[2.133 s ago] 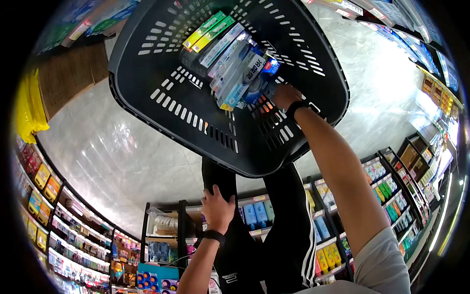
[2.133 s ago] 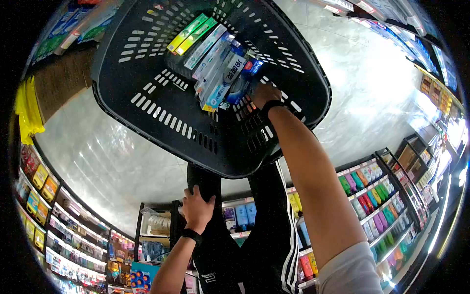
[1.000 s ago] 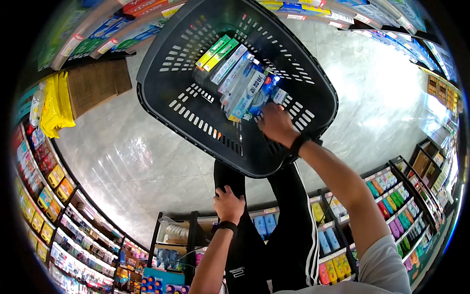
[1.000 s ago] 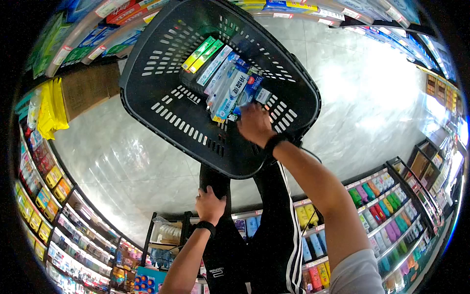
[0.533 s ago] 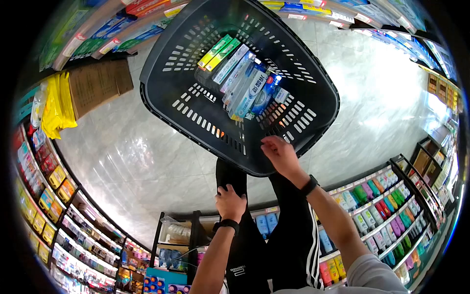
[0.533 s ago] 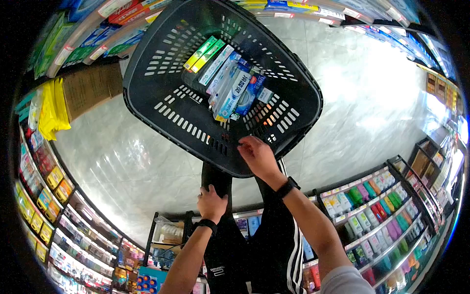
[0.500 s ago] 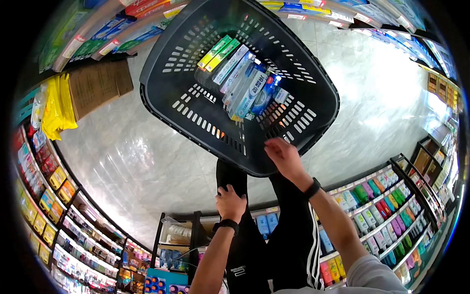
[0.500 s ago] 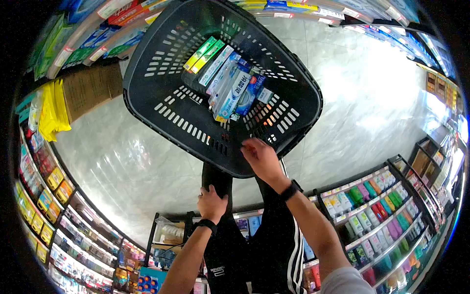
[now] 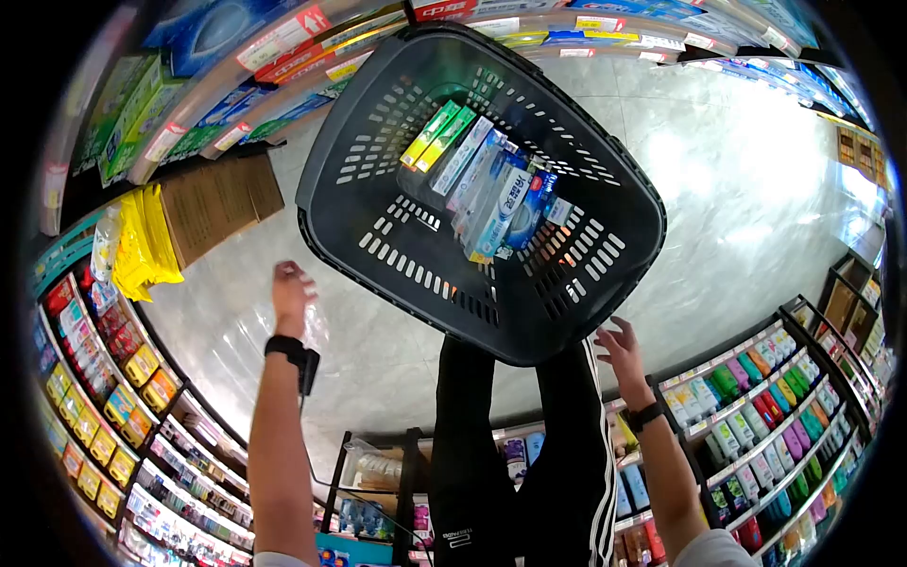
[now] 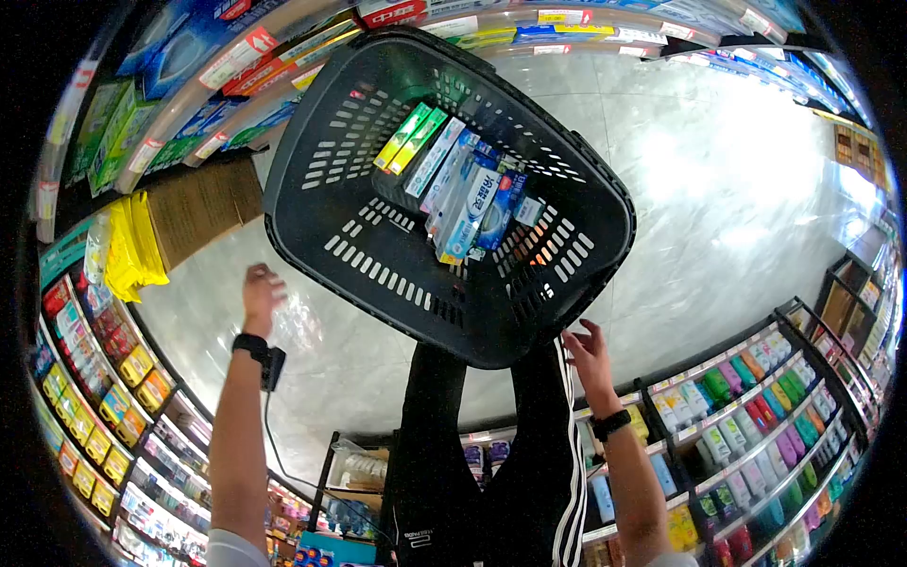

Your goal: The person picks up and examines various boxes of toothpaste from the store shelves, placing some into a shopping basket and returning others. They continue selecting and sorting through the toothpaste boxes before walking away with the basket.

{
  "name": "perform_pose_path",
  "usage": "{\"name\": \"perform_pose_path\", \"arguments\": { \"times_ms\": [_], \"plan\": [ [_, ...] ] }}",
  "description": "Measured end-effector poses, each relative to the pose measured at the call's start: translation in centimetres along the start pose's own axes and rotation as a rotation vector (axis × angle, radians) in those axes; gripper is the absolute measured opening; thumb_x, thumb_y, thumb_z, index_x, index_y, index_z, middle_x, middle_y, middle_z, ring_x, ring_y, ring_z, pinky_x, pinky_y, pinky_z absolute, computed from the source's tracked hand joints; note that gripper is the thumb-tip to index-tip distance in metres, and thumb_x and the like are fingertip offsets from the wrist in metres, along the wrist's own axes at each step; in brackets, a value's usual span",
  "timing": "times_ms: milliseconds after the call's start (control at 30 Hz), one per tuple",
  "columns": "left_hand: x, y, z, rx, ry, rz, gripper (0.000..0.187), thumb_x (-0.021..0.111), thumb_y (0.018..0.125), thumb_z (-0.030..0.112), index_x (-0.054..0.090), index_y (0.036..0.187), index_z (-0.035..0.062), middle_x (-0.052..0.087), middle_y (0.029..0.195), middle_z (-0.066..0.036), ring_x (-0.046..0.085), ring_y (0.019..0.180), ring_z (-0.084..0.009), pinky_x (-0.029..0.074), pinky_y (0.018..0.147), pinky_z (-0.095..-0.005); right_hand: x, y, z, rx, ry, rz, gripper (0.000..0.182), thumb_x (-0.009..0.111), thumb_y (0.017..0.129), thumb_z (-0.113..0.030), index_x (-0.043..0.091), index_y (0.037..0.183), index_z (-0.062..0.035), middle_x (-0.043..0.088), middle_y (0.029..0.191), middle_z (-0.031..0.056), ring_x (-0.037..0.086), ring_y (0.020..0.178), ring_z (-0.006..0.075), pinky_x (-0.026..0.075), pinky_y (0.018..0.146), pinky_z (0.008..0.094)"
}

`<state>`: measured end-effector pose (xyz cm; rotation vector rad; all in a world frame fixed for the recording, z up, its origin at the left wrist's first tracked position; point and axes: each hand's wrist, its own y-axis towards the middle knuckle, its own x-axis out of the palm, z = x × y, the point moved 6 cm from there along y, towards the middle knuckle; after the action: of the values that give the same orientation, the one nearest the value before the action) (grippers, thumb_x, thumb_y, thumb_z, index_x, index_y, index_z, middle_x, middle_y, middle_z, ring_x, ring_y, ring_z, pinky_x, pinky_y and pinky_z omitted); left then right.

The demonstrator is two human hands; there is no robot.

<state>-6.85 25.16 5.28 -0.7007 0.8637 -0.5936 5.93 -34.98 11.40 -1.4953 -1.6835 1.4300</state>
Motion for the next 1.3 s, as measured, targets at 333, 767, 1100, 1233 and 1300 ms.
{"name": "perform_pose_path", "arguments": {
  "times_ms": [333, 767, 1100, 1233, 1300],
  "plan": [
    [8.4, -1.7, 14.3, 0.406, 0.072, -0.1, 0.061, 0.053, 0.093, 0.05, 0.05, 0.128, -0.0009, 0.054, 0.122, -0.013, 0.049, 0.115, -0.0234, 0.036, 0.098, -0.0316, 2.3, 1.6, -0.3, -0.032, 0.27, 0.039, 0.062, 0.066, 0.09, -0.028, 0.034, 0.136, -0.0024, 0.062, 0.103, 0.0052, 0.057, 0.092, 0.0116, 0.047, 0.073, 0.0266],
    [7.9, -2.2, 12.8, 0.614, 0.25, 0.083, 0.061, 0.048, 0.096, 0.046, 0.045, 0.127, -0.0068, 0.053, 0.122, -0.022, 0.052, 0.112, -0.0299, 0.038, 0.099, -0.0355, 1.3, 1.9, -0.7, -0.085, 0.301, -0.015, 0.065, 0.07, 0.087, -0.029, 0.038, 0.14, -0.0058, 0.061, 0.11, 0.0038, 0.057, 0.1, 0.0133, 0.049, 0.079, 0.0296],
    [6.3, -4.6, 8.8, 0.519, 0.151, 0.144, 0.061, 0.047, 0.097, 0.047, 0.045, 0.124, -0.0074, 0.053, 0.12, -0.022, 0.052, 0.11, -0.0303, 0.038, 0.098, -0.0365, 0.1, 1.4, -3.8, -0.188, 0.25, -0.049, 0.059, 0.065, 0.091, -0.027, 0.039, 0.14, -0.005, 0.06, 0.114, 0.005, 0.057, 0.102, 0.0147, 0.047, 0.086, 0.031],
    [5.3, -5.2, 7.0, 0.463, 0.151, 0.181, 0.061, 0.047, 0.097, 0.047, 0.045, 0.125, -0.0074, 0.053, 0.121, -0.022, 0.051, 0.111, -0.0304, 0.038, 0.098, -0.0365, 0.3, 1.5, -4.6, -0.2, 0.32, -0.085, 0.059, 0.064, 0.091, -0.02, 0.036, 0.141, -0.0027, 0.058, 0.12, 0.0074, 0.057, 0.107, 0.0167, 0.045, 0.092, 0.0329],
    [5.1, -5.0, 5.8, 0.463, 0.124, 0.185, 0.062, 0.047, 0.097, 0.047, 0.045, 0.125, -0.0076, 0.052, 0.122, -0.023, 0.051, 0.112, -0.0304, 0.038, 0.099, -0.0365, 0.3, 1.5, -4.9, -0.178, 0.32, -0.091, 0.062, 0.064, 0.091, -0.017, 0.034, 0.142, -0.0004, 0.058, 0.122, 0.0085, 0.056, 0.107, 0.0177, 0.044, 0.094, 0.0326]
  ]
}}
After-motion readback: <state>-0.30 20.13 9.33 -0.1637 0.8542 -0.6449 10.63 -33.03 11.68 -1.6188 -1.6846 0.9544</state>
